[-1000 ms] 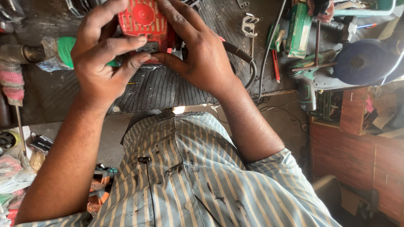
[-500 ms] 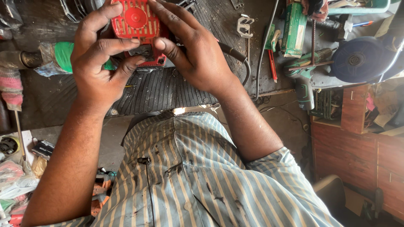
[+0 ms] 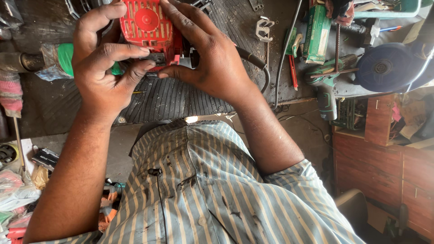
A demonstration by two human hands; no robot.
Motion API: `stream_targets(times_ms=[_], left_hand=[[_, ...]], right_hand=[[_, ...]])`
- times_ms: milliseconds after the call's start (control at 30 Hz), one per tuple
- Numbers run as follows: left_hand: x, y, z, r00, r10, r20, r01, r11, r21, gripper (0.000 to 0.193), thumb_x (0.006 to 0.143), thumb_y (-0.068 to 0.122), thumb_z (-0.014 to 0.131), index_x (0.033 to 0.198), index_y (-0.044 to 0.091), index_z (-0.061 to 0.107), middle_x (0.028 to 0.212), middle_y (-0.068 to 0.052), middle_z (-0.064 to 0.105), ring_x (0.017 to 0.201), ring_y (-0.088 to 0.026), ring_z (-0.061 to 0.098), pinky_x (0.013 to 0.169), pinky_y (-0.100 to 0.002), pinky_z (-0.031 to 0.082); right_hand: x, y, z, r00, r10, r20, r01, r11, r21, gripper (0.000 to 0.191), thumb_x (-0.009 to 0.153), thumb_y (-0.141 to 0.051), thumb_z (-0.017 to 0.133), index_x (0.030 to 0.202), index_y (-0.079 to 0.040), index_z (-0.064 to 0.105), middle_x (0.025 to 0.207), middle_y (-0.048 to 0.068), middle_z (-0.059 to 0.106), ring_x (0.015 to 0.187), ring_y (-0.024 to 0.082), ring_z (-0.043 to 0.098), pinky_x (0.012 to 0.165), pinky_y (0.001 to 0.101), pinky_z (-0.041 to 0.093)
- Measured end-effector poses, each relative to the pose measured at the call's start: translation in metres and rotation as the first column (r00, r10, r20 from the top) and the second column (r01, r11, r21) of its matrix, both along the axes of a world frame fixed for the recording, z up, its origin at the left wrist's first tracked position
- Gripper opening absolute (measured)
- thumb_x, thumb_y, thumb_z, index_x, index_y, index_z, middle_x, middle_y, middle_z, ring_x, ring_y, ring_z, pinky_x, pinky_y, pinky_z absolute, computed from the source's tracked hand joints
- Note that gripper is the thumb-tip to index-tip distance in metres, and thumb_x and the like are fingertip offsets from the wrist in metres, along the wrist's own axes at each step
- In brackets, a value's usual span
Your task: The person repairs a small red engine on a cluttered workbench. They hold the red starter housing, remove and handle small screws and parts by hand, unscrew fasteners with a screwdriver, reposition the housing, and then work on the exposed engine body, fitting small components into place.
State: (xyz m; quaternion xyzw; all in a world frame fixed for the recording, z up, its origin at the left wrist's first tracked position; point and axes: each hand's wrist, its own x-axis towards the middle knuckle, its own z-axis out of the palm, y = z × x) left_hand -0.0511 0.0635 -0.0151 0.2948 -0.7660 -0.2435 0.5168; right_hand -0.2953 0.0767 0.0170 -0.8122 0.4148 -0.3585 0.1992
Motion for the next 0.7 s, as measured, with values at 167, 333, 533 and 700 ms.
stream_targets(times_ms=[167, 333, 533, 700], left_hand=[[-0.004, -0.007, 0.004, 0.994, -0.053, -0.094, 0.055, 0.998, 0.023, 0.061, 0.088, 0.013, 0.092, 0.128, 0.002, 0.048, 0.151, -0.016, 0.045, 0.145, -0.032, 0.051, 0.121, -0.045, 0.047], [0.008, -0.01, 0.017, 0.98, -0.173, -0.103, 0.192, 0.957, 0.22, 0.089, 0.101, 0.036, 0.087, 0.155, -0.001, 0.027, 0.159, -0.015, 0.042, 0.149, -0.026, 0.044, 0.127, -0.035, 0.04], [0.016, -0.019, 0.016, 0.984, -0.153, 0.09, 0.138, 0.978, 0.155, 0.077, 0.099, 0.032, 0.089, 0.152, 0.001, 0.043, 0.146, -0.013, 0.053, 0.133, -0.021, 0.056, 0.116, -0.03, 0.048], [0.019, -0.022, 0.01, 0.98, -0.194, 0.034, 0.184, 0.963, 0.196, 0.08, 0.091, 0.034, 0.089, 0.149, 0.004, 0.043, 0.147, -0.012, 0.053, 0.136, -0.019, 0.056, 0.116, -0.031, 0.051]], right_hand=[[0.009, 0.0, -0.009, 0.997, -0.081, -0.015, 0.081, 0.997, -0.013, 0.093, 0.088, -0.041, 0.094, 0.159, -0.021, 0.037, 0.156, 0.006, 0.048, 0.137, 0.025, 0.063, 0.109, 0.0318, 0.06], [0.011, 0.0, -0.011, 0.993, -0.11, -0.044, 0.108, 0.993, -0.058, 0.093, 0.089, -0.044, 0.095, 0.156, -0.019, 0.037, 0.151, 0.007, 0.051, 0.133, 0.026, 0.064, 0.105, 0.0336, 0.059], [0.019, 0.006, -0.006, 0.986, -0.159, -0.044, 0.158, 0.987, -0.03, 0.093, 0.091, -0.045, 0.095, 0.157, -0.017, 0.035, 0.147, 0.009, 0.054, 0.131, 0.028, 0.064, 0.105, 0.0343, 0.059], [0.02, 0.007, -0.002, 0.981, -0.155, -0.113, 0.155, 0.988, -0.01, 0.094, 0.091, -0.049, 0.092, 0.158, -0.014, 0.037, 0.147, 0.011, 0.056, 0.13, 0.028, 0.065, 0.105, 0.0358, 0.059]])
